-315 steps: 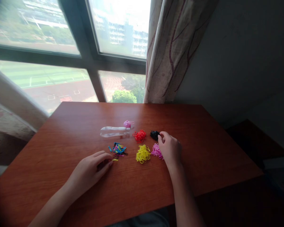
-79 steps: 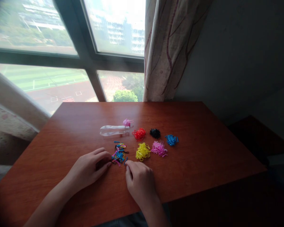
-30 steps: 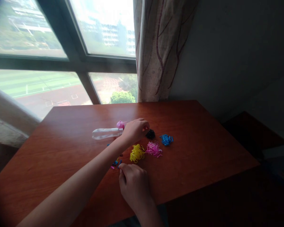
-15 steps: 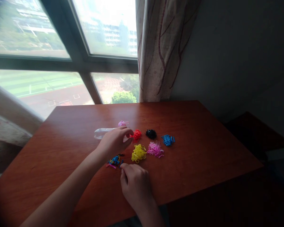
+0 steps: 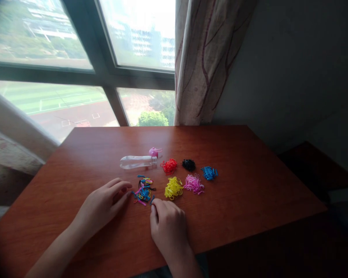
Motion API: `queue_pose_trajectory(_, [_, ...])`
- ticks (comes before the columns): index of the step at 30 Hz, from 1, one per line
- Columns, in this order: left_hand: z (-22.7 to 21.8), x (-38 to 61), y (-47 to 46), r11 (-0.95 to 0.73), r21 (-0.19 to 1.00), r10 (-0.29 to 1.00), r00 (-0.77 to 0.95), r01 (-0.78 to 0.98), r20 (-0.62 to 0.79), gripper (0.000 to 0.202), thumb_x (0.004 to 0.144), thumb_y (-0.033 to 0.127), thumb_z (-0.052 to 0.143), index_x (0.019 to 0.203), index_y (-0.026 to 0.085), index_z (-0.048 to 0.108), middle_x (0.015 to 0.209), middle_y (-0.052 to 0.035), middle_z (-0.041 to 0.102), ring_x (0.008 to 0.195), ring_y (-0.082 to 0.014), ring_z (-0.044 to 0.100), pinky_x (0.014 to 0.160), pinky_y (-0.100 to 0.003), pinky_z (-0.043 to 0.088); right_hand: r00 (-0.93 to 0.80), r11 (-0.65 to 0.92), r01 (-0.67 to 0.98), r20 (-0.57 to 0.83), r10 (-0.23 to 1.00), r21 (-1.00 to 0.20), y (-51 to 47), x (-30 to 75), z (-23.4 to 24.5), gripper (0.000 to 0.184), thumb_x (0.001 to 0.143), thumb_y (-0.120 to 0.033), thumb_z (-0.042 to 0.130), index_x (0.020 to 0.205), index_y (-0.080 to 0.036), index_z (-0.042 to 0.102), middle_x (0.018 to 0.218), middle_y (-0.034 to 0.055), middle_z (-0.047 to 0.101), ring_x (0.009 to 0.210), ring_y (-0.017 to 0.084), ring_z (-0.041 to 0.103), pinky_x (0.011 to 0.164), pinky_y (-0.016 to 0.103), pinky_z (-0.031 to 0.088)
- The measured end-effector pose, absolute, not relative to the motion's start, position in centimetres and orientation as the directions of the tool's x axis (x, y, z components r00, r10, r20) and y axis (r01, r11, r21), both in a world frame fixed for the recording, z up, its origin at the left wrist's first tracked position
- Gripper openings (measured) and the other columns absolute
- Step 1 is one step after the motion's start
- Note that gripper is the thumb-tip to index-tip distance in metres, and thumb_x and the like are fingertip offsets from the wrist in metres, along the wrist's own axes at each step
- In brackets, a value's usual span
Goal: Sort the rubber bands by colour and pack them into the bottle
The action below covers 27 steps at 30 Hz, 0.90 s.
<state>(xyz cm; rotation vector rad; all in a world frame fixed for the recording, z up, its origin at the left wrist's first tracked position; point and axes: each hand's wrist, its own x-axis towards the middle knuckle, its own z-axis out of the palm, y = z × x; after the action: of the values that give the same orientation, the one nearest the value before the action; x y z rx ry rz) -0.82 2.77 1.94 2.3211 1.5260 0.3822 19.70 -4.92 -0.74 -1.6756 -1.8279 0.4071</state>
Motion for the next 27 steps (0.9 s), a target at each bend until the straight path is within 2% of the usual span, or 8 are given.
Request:
queue_pose_trajectory(8, [1.4,-0.8,2.3,-0.374,0.427,0.915,0.403,0.823,0.024,0.022,0.095,0.035,0.044,0.098,0.026,0.064,0.098,-0.0012,0.065,0.088,-0.0183,0.064,0.072,-0.027,0.046,-0.034,0.115,0.83,0.157,0.987,-0.546,-4.2,19.3,-0.3,0.021,0.089,-0.017,0.058,0.106,-0.024,0.066,0.077,-0.0001,0.069,0.07,0.016,0.063,0.064,0.024,0.034])
queue_pose_trajectory(16, [1.7,-0.5,2.2,-0.407,0.41,0.898,0.44,0.816,0.017,0.021,0.095,0.031,0.043,0.094,0.025,0.063,0.096,-0.0018,0.065,0.089,-0.0189,0.063,0.072,-0.028,0.046,-0.053,0.14,0.843,0.179,0.982,-0.52,-3.8,19.1,-0.3,0.021,0.089,-0.019,0.058,0.108,-0.025,0.067,0.076,-0.0006,0.07,0.067,0.015,0.063,0.063,0.024,0.035])
queue_pose_trajectory(22, [1.7,-0.4,2.3,-0.4,0.416,0.9,0.436,0.816,0.011,0.02,0.095,0.03,0.044,0.094,0.025,0.062,0.097,-0.0023,0.065,0.089,-0.0192,0.063,0.074,-0.029,0.046,-0.05,0.15,0.824,0.194,0.98,-0.547,-4.0,19.0,-0.4,0.025,0.091,-0.023,0.057,0.115,-0.024,0.063,0.076,-0.0006,0.068,0.065,0.015,0.061,0.063,0.024,0.034])
queue_pose_trajectory(24, [1.7,-0.4,2.3,-0.399,0.412,0.9,0.435,0.82,0.005,0.02,0.095,0.03,0.043,0.093,0.024,0.062,0.095,-0.0024,0.065,0.089,-0.0191,0.063,0.073,-0.029,0.045,-0.04,0.14,0.819,0.188,0.981,-0.556,-4.1,19.1,-0.5,0.023,0.091,-0.023,0.057,0.113,-0.023,0.063,0.075,-0.0005,0.067,0.065,0.015,0.06,0.063,0.024,0.034])
queue_pose_trajectory(27, [1.8,-0.3,2.2,-0.399,0.403,0.9,0.437,0.823,-0.002,0.019,0.095,0.03,0.044,0.089,0.023,0.061,0.094,-0.0024,0.065,0.087,-0.0191,0.062,0.07,-0.028,0.045,-0.039,0.131,0.814,0.172,0.984,-0.566,-4.3,19.3,-0.6,0.01,0.091,-0.022,0.057,0.098,-0.022,0.064,0.074,-0.001,0.065,0.065,0.014,0.059,0.063,0.024,0.032])
